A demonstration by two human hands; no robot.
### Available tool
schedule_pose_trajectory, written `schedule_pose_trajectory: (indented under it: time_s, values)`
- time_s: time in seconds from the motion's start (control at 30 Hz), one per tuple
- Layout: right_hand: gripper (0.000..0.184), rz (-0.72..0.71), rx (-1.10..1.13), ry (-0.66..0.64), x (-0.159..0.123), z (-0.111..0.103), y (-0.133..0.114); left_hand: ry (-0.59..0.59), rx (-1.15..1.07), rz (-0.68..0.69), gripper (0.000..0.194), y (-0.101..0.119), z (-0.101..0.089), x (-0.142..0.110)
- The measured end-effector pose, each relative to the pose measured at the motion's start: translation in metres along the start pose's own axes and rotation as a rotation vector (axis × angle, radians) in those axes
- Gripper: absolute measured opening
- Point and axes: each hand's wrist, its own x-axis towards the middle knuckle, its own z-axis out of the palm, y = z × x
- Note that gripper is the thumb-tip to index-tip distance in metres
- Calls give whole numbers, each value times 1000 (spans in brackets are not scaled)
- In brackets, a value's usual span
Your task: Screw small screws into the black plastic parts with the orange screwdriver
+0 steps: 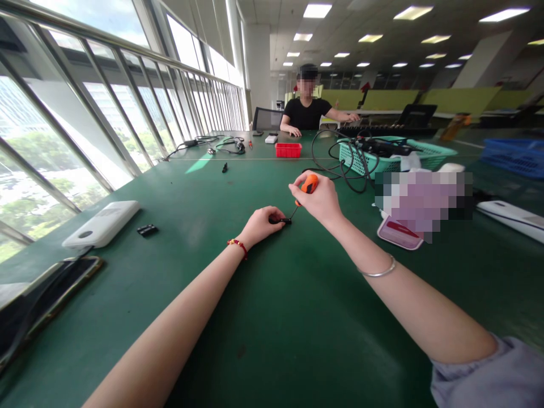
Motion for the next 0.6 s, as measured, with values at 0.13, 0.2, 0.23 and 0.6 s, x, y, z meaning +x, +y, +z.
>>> schedule_pose_trajectory:
  time_s: [0.13,0.2,0.23,0.6]
  values:
    - [12,-25,49,12,1,2,4,0,6,-8,14,1,0,-1]
    - [20,-39,74,11,1,4,7,6,10,-6,14,2,0,-1]
    - [24,-44,81,21,0,4,8,8,13,-4,13,2,0,-2]
    - [21,16,94,88,-8,5,7,64,113,2,13,3,1,-1]
